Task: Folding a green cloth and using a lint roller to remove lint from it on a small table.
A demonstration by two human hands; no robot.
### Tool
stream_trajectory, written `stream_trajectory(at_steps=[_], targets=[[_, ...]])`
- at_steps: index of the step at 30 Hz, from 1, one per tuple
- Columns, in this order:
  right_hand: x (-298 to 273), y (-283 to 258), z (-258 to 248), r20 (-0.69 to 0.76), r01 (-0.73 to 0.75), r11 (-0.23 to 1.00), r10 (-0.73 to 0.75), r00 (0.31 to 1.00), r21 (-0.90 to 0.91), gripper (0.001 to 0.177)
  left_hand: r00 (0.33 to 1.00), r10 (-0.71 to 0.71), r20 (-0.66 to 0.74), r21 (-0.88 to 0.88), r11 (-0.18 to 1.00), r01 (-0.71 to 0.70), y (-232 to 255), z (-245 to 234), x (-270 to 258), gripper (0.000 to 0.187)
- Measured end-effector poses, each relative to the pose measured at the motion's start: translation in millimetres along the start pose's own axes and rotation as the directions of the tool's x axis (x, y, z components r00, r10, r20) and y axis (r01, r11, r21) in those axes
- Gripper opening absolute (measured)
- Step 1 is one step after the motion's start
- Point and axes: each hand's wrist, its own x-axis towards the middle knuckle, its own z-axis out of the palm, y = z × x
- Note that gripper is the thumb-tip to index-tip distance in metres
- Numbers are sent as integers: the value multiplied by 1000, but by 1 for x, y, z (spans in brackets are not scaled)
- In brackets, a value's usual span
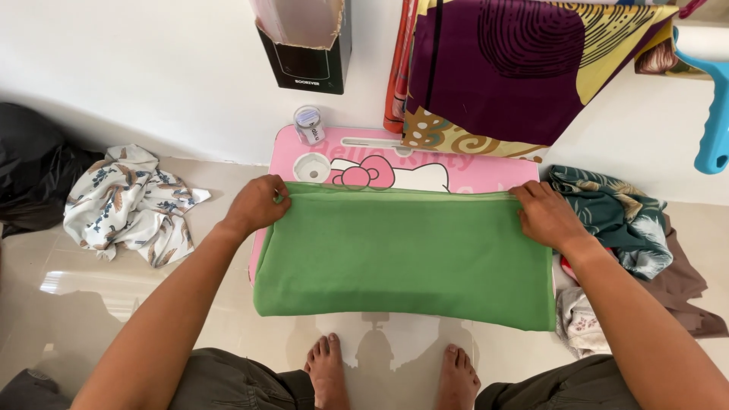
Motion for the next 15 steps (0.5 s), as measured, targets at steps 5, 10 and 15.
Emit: stream_trajectory(at_steps=[5,10,15], targets=[[8,11,9,-29,-15,1000,15,999,14,26,992,-74,-102,-365,930,32,11,-25,-8,21],[7,3,-11,-66,-28,988,39,997,155,15,972,-137,-193,-607,795,-9,19,-41,-7,16],[11,1,-9,-113,-18,979,41,993,203,11,959,-222,-177,-578,812,81,-6,-6,12,28]])
